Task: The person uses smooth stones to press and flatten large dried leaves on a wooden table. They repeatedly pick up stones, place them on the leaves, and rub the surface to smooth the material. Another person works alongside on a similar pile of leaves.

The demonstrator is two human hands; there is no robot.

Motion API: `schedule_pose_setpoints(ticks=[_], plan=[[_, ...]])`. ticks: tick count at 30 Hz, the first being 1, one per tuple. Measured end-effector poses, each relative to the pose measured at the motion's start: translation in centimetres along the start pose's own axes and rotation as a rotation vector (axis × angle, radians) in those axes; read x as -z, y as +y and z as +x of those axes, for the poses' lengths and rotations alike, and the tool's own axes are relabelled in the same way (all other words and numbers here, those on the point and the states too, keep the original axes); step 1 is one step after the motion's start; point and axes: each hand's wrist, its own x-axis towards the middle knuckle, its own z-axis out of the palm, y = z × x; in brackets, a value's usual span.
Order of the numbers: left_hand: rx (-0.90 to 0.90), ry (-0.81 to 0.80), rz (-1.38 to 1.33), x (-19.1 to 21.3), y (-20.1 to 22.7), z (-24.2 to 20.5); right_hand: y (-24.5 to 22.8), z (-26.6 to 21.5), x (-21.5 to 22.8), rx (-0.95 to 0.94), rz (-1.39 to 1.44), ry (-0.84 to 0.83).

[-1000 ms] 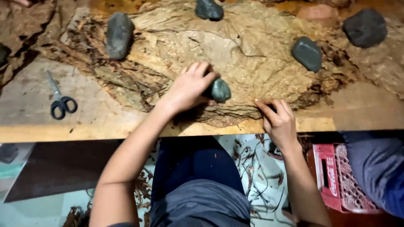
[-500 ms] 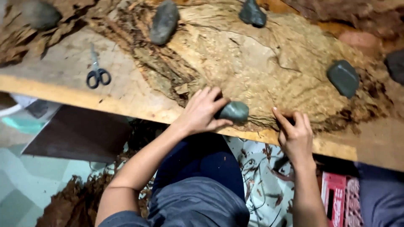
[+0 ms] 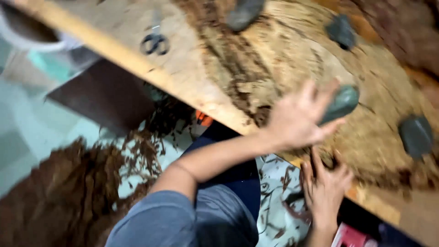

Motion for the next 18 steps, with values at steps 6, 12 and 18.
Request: schedule_pose_setpoints(ticks=[6, 12, 18], plan=[[-0.063, 0.075, 0.330, -5.3, -0.7, -2.2, 0.1, -0.5, -0.7, -0.186, -0.022, -0.207], [-0.198, -0.233, -0.162, 1.3, -6.5, 1.7, 0.6, -0.8, -0.5, -0.144, -0.057, -0.156], [-0.398, -0.364, 0.096, 3.2, -12.5, 4.3, 0.1, 1.6, 2.3, -0.038, 0.129, 0.125]])
